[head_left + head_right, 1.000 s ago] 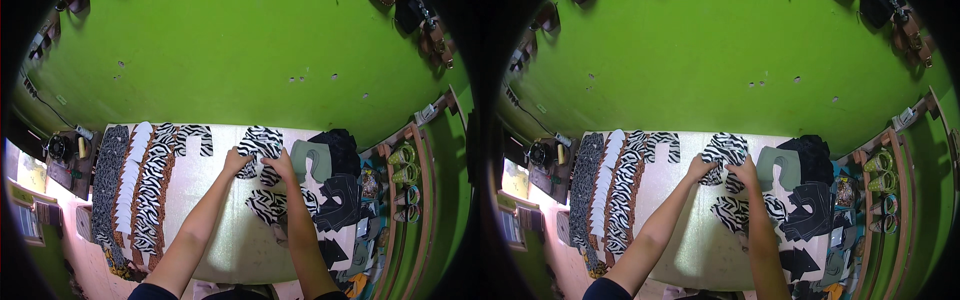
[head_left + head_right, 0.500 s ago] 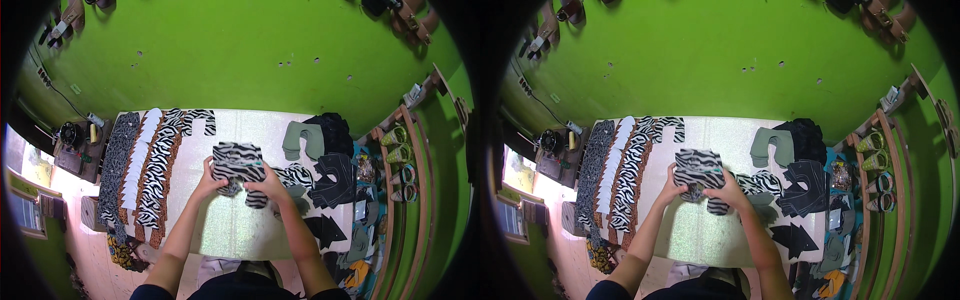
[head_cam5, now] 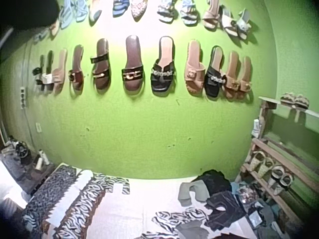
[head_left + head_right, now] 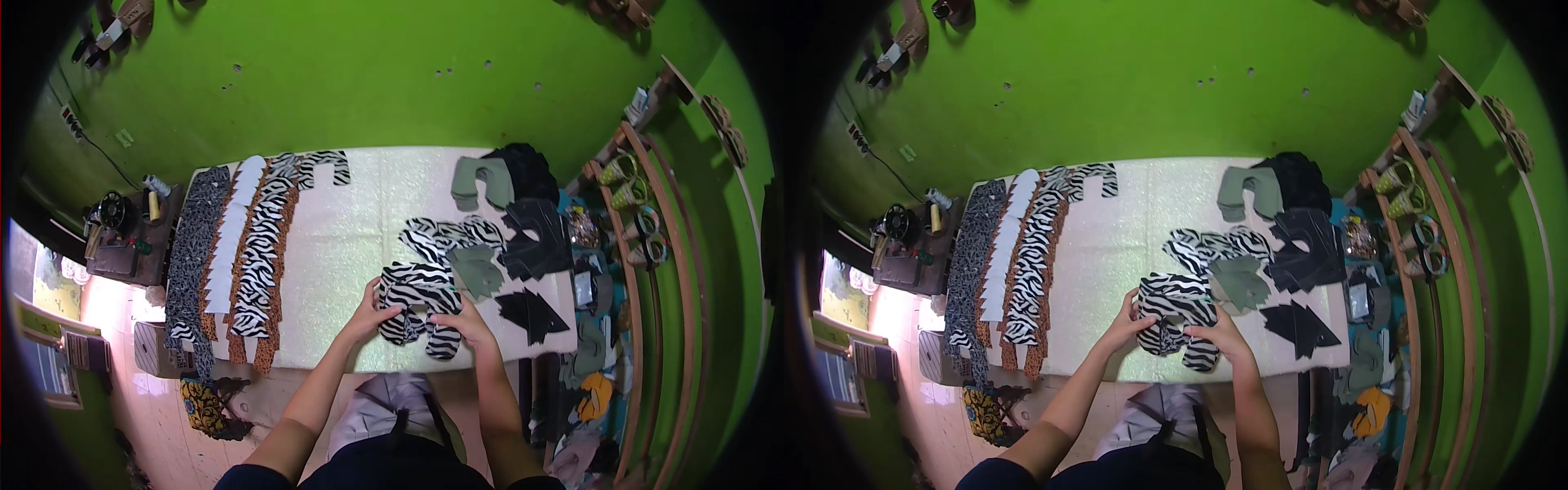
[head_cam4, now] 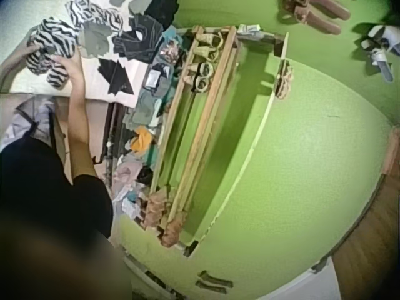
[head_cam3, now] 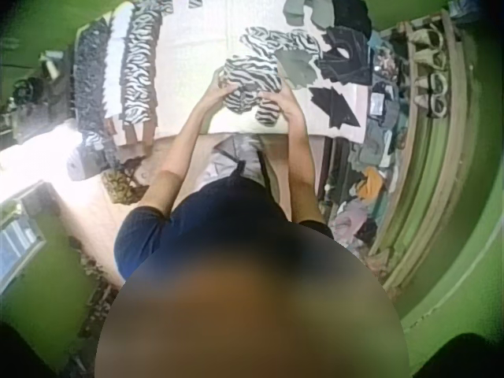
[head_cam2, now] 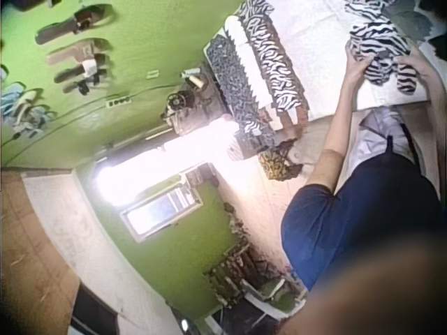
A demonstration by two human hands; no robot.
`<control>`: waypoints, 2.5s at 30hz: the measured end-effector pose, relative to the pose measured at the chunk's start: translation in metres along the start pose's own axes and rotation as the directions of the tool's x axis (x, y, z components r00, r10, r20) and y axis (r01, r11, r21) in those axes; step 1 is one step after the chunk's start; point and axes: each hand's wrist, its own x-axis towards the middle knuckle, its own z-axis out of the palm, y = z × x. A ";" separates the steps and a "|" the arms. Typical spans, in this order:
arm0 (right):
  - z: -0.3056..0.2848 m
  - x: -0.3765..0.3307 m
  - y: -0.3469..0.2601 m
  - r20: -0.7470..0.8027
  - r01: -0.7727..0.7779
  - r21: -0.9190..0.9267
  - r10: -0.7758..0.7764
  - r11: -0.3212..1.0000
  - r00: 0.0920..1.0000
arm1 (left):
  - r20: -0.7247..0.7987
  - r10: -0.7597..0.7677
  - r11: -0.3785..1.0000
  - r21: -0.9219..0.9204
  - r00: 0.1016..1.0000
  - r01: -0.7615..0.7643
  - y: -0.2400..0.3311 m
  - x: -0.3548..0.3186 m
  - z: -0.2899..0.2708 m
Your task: Organizing and sorting various printed fabric or leather pieces for shoe or garment manufacturing on a workspace table.
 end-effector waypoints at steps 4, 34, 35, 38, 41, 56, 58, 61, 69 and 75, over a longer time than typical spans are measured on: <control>-0.023 -0.019 0.028 -0.211 0.014 -0.100 -0.034 0.995 0.977 | -0.058 0.021 0.991 0.132 0.998 -0.013 -0.014 -0.004 0.040; -0.103 -0.061 0.044 -0.059 0.191 -0.952 -0.759 0.238 0.649 | -0.205 0.611 0.354 0.935 0.764 -0.033 -0.084 -0.009 0.170; -0.100 -0.062 0.039 -0.048 0.205 -0.950 -0.756 0.238 0.653 | -0.195 0.580 0.387 0.920 0.791 -0.057 -0.080 -0.008 0.167; -0.101 -0.059 0.031 0.063 0.246 -0.959 -0.743 0.139 0.666 | -0.150 0.541 0.382 0.920 0.828 -0.083 -0.072 -0.003 0.152; -0.101 -0.057 0.027 -0.023 0.290 -0.880 -0.643 0.377 0.765 | -0.123 0.486 0.417 0.903 0.865 -0.106 -0.056 0.001 0.146; 0.012 0.042 0.033 -0.115 0.274 -0.589 -0.414 0.760 0.903 | -0.286 0.407 0.662 0.746 0.868 -0.065 -0.007 -0.008 0.012; 0.038 0.059 0.041 -0.151 0.163 -0.695 -0.364 0.700 0.919 | -0.306 0.363 0.607 0.794 0.880 0.027 -0.012 -0.004 -0.014; 0.055 0.078 0.058 -0.238 0.013 -0.807 -0.346 0.590 0.907 | -0.294 0.325 0.539 0.839 0.899 0.079 -0.018 0.003 -0.029; 0.032 0.107 0.021 -0.320 -0.143 -0.939 -0.645 0.312 0.694 | -0.258 0.456 0.391 0.918 0.852 0.068 -0.011 -0.001 -0.030; 0.033 0.133 0.008 -0.424 -0.287 -0.901 -0.515 0.326 0.745 | -0.135 0.410 0.454 0.888 0.902 -0.073 -0.015 -0.010 -0.029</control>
